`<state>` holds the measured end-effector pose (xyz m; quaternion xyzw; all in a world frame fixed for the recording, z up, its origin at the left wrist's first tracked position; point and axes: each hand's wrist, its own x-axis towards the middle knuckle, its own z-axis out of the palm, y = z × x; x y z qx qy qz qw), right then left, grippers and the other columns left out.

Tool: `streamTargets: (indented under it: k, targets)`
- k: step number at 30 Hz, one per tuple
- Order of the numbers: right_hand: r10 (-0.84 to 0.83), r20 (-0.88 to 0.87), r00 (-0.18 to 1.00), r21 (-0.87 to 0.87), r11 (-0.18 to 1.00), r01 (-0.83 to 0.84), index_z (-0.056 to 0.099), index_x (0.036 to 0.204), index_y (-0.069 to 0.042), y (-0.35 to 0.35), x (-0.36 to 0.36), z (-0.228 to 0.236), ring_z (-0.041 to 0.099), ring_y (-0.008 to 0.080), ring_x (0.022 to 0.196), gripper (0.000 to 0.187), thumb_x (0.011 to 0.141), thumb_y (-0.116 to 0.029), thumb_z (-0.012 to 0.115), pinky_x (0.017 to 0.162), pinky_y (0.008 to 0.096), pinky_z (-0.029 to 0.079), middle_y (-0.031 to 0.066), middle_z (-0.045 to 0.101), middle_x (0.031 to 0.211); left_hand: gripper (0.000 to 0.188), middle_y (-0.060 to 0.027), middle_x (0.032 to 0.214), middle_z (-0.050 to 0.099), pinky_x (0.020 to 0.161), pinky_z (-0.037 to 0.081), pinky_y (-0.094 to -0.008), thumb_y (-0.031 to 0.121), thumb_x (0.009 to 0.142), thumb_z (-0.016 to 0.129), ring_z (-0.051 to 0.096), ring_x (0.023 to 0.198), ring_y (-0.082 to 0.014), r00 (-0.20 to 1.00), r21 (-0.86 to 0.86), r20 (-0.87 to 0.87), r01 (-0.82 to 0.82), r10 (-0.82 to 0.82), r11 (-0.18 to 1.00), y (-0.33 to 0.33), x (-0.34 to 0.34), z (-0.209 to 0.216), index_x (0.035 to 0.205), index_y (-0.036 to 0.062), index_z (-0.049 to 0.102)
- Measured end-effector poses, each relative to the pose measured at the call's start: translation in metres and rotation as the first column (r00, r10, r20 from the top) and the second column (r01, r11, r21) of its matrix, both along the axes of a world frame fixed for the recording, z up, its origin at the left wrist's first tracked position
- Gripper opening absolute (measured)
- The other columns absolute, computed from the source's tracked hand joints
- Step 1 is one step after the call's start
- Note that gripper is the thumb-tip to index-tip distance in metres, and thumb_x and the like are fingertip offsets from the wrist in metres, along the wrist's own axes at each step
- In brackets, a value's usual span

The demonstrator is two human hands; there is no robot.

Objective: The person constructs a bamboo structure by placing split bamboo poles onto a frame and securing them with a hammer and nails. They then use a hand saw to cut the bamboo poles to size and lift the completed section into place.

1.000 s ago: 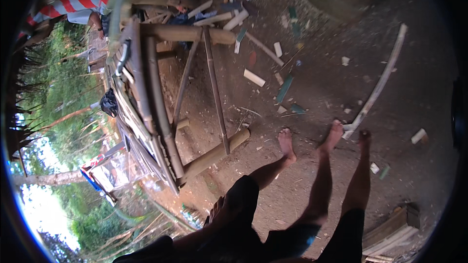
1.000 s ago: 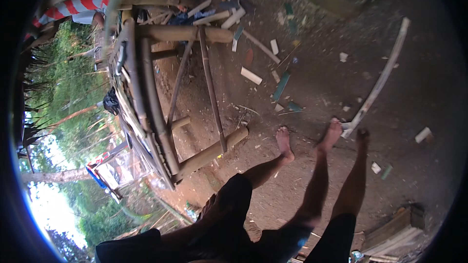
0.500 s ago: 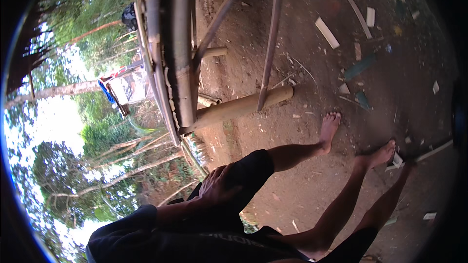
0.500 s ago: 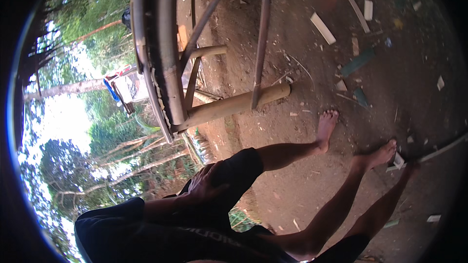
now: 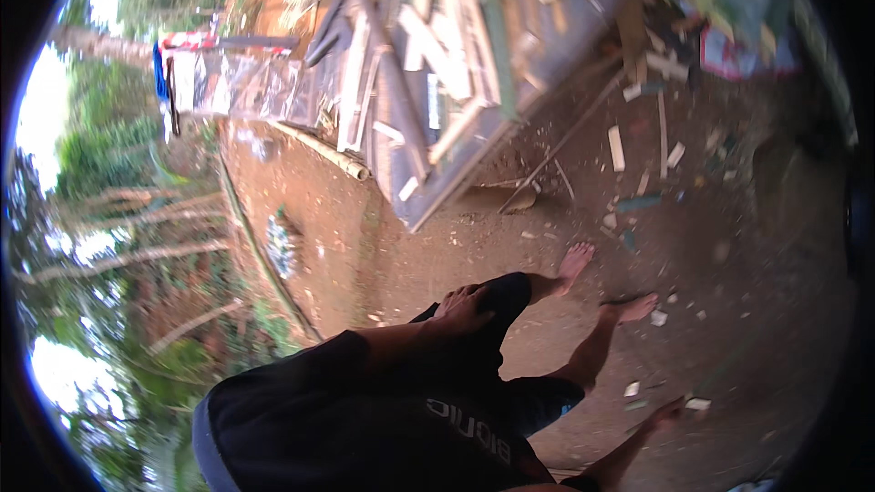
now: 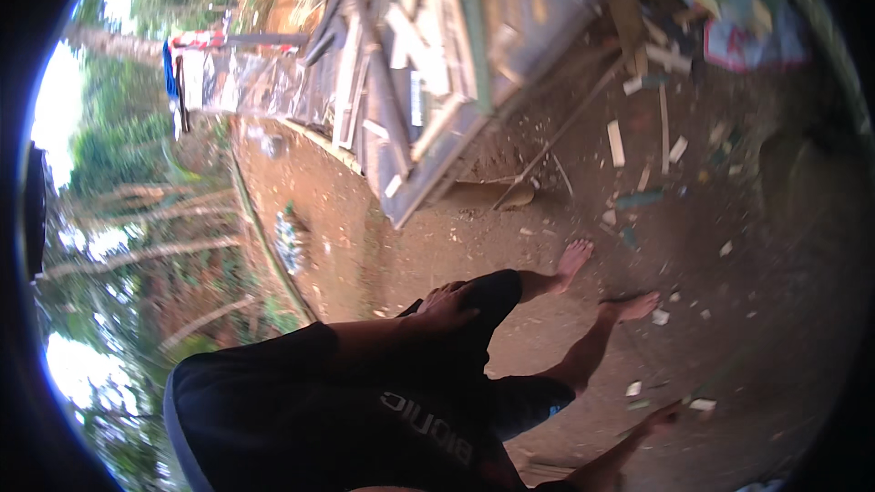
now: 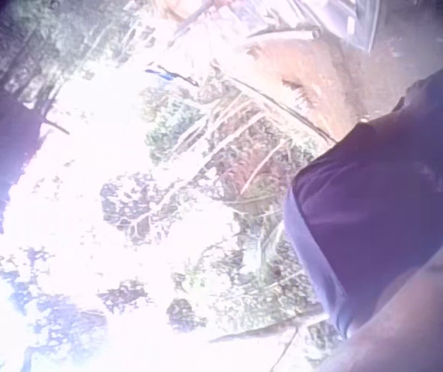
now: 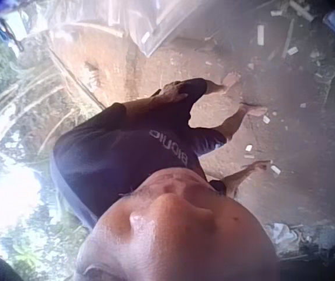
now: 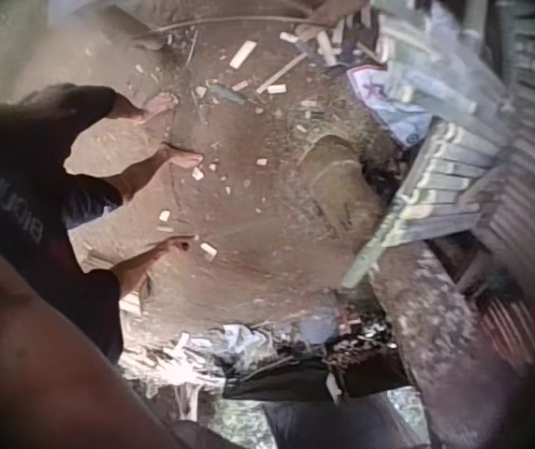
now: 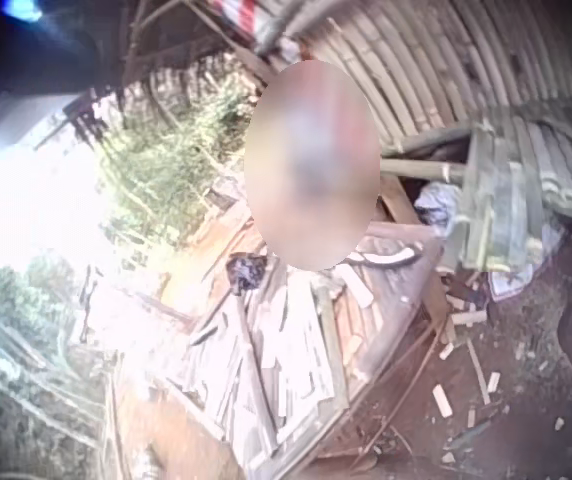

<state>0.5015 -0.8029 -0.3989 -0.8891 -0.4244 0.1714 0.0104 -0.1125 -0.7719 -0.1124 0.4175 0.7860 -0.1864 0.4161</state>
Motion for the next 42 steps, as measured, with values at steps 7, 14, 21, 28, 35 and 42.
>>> streamTargets:
  k: [7, 14, 21, 28, 35, 42]
  targets:
    - [0.366, -0.358, 0.859, 0.063, 0.927, -0.369, 0.059, 0.088, 0.004, 0.078, -0.171, 0.320, 0.053, 0.0290, 0.065, 0.033, 0.086, -0.028, 0.068, 0.064, 0.0443, 0.043, 0.0197, 0.059, 0.071, 0.050, -0.0195, 0.130, 0.056, 0.104, 0.040, -0.0448, 0.043, 0.088, 0.057, 0.051, 0.123, -0.0350, 0.907, 0.109, 0.384, -0.230, 0.172, 0.967, 0.009, -0.023, 0.014, 0.124, 0.0084, 0.060]
    - [0.641, -0.286, 0.712, 0.204, 0.767, -0.608, 0.065, 0.086, 0.006, 0.198, -0.295, 0.458, 0.060, 0.0357, 0.060, 0.034, 0.086, -0.028, 0.065, 0.061, 0.0429, 0.047, 0.0216, 0.062, 0.067, 0.039, -0.0183, 0.110, 0.067, 0.091, 0.047, -0.0424, 0.035, 0.091, 0.056, 0.062, 0.105, -0.0349, 0.840, 0.583, 0.542, -0.342, -0.039, 0.737, 0.094, 0.000, 0.088, 0.115, 0.0042, 0.063]
    - [0.611, -0.134, 0.780, 0.055, 0.791, -0.610, 0.060, 0.077, 0.008, 0.210, -0.246, 0.552, 0.049, 0.0296, 0.051, 0.037, 0.087, -0.028, 0.064, 0.055, 0.0451, 0.041, 0.0206, 0.055, 0.060, 0.032, -0.0169, 0.107, 0.068, 0.083, 0.051, -0.0384, 0.026, 0.089, 0.059, 0.065, 0.101, -0.0312, 0.660, 0.500, 0.749, -0.511, -0.054, 0.699, 0.147, 0.018, 0.148, 0.112, 0.0045, 0.066]
    - [0.340, -0.596, 0.728, 0.183, 0.940, -0.289, 0.061, 0.075, -0.002, 0.246, -0.226, 0.629, 0.045, 0.0052, 0.053, 0.025, 0.089, -0.023, 0.066, 0.045, 0.0245, 0.036, -0.0030, 0.050, 0.061, 0.034, -0.0117, 0.118, 0.065, 0.096, 0.046, -0.0343, 0.022, 0.095, 0.059, 0.060, 0.112, -0.0209, 0.478, 0.305, 0.878, -0.565, 0.003, 0.766, 0.199, 0.037, 0.184, 0.123, 0.0041, 0.060]
    - [0.729, -0.652, 0.207, 0.640, 0.676, -0.365, 0.061, 0.094, -0.004, 0.396, -0.345, 0.567, 0.050, 0.0087, 0.078, 0.012, 0.092, -0.016, 0.063, 0.070, 0.0275, 0.044, -0.0003, 0.055, 0.084, 0.039, -0.0084, 0.123, 0.058, 0.102, 0.040, -0.0335, 0.021, 0.097, 0.057, 0.052, 0.119, -0.0177, 0.119, 0.129, 0.990, -0.621, -0.070, 0.773, 0.283, 0.117, 0.216, 0.132, 0.0044, 0.048]
    - [0.278, -0.936, -0.215, 0.335, 0.891, -0.306, 0.058, 0.086, -0.006, 0.463, -0.462, 0.506, 0.057, 0.0097, 0.073, 0.013, 0.091, -0.015, 0.064, 0.063, 0.0277, 0.049, 0.0005, 0.059, 0.078, 0.026, -0.0027, 0.085, 0.059, 0.058, 0.048, -0.0242, 0.018, 0.100, 0.051, 0.057, 0.069, -0.0096, 0.384, 0.371, 0.887, -0.923, 0.255, 0.099, 0.294, 0.099, 0.221, 0.121, 0.0042, 0.055]
